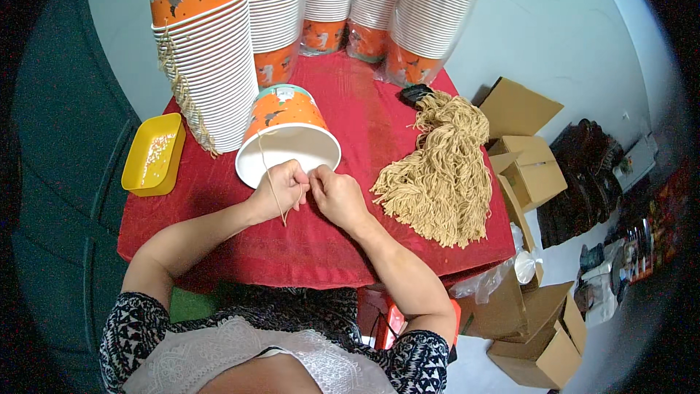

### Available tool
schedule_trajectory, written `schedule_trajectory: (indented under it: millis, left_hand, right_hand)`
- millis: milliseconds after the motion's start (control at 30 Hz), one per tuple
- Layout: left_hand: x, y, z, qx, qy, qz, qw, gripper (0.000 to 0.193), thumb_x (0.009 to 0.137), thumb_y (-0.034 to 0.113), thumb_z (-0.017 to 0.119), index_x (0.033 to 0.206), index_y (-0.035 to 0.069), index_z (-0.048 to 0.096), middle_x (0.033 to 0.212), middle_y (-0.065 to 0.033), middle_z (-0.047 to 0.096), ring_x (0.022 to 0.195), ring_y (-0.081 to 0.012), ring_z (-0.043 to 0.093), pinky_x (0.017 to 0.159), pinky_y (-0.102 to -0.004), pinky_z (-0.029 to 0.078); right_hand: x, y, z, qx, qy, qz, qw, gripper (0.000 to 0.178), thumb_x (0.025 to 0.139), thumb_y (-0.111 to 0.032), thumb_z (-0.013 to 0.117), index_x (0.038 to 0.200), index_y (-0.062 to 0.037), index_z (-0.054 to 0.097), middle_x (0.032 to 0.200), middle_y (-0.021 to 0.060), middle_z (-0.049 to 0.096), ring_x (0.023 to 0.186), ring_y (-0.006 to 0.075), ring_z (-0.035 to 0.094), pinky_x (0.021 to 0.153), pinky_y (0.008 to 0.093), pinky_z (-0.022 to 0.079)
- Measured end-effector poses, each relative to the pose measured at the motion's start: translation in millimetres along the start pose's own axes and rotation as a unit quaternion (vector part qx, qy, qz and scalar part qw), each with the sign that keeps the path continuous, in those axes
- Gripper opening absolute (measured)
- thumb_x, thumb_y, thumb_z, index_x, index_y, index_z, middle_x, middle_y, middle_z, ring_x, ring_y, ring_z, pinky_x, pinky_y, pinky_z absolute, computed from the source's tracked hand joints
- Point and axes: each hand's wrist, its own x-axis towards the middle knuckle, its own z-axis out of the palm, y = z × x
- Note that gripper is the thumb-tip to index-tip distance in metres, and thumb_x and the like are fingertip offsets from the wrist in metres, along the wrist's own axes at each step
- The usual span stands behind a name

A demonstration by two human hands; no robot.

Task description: Attaching string handles to decorative paper buckets by threading the string through pre-punched holes.

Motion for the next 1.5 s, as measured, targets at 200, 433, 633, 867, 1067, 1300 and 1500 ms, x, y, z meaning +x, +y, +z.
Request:
schedule_trajectory:
  millis: [200,433,633,867,1067,1300,1500]
  left_hand:
    - [6,13,-5,0.041,-0.015,-0.040,0.998,0.009,0.092,0.005,0.060,0.088,0.000,0.054,0.064,-0.0088,0.062,0.051,-0.0140,0.060,0.044,-0.0307,0.048]
    - [16,5,-6,-0.073,-0.017,-0.092,0.993,0.007,0.091,0.003,0.058,0.086,-0.001,0.054,0.064,-0.0115,0.061,0.046,-0.0153,0.057,0.041,-0.0304,0.048]
    - [14,4,-7,-0.095,-0.020,-0.092,0.991,0.003,0.087,-0.002,0.057,0.085,-0.002,0.055,0.066,-0.0128,0.062,0.046,-0.0155,0.057,0.039,-0.0301,0.048]
    - [14,-4,-5,-0.068,-0.026,-0.069,0.995,0.003,0.083,-0.003,0.057,0.084,0.000,0.056,0.067,-0.0084,0.061,0.053,-0.0142,0.059,0.045,-0.0302,0.048]
    - [15,-21,2,0.042,0.017,0.040,0.998,0.004,0.083,0.002,0.062,0.084,0.002,0.057,0.069,-0.0104,0.064,0.061,-0.0202,0.064,0.054,-0.0352,0.049]
    - [9,-10,9,0.173,0.031,0.076,0.981,0.013,0.081,0.001,0.060,0.092,0.004,0.055,0.082,-0.0156,0.065,0.073,-0.0345,0.065,0.063,-0.0422,0.051]
    - [6,-3,6,0.371,0.031,0.258,0.892,0.028,0.079,0.001,0.061,0.104,0.005,0.049,0.096,-0.0173,0.057,0.079,-0.0377,0.063,0.066,-0.0466,0.052]
  right_hand:
    - [1,8,2,-0.033,0.016,0.002,0.999,0.011,0.088,-0.009,0.061,0.086,0.0017,0.060,0.073,0.0241,0.065,0.069,0.0417,0.067,0.060,0.0484,0.053]
    - [3,6,-7,0.079,-0.042,0.056,0.994,0.009,0.086,-0.006,0.060,0.083,0.0022,0.062,0.069,0.0206,0.064,0.062,0.0308,0.067,0.057,0.0408,0.051]
    - [3,5,-12,0.098,-0.082,0.037,0.991,0.008,0.086,-0.006,0.061,0.084,0.0006,0.065,0.067,0.0196,0.063,0.060,0.0252,0.066,0.056,0.0382,0.050]
    - [-1,-1,-9,-0.009,0.038,-0.012,0.999,0.011,0.088,-0.012,0.062,0.086,-0.0018,0.067,0.068,0.0200,0.065,0.065,0.0371,0.066,0.059,0.0431,0.054]
    - [0,6,5,0.005,0.108,0.018,0.994,0.011,0.087,-0.010,0.065,0.092,-0.0017,0.069,0.088,0.0214,0.068,0.080,0.0368,0.068,0.071,0.0442,0.054]
    - [0,13,7,0.035,0.091,0.042,0.994,0.011,0.085,-0.006,0.066,0.093,-0.0006,0.071,0.094,0.0225,0.067,0.090,0.0380,0.066,0.077,0.0447,0.053]
    - [1,14,8,0.052,0.052,0.085,0.994,0.013,0.084,-0.006,0.065,0.093,-0.0009,0.072,0.090,0.0236,0.068,0.087,0.0380,0.067,0.077,0.0456,0.053]
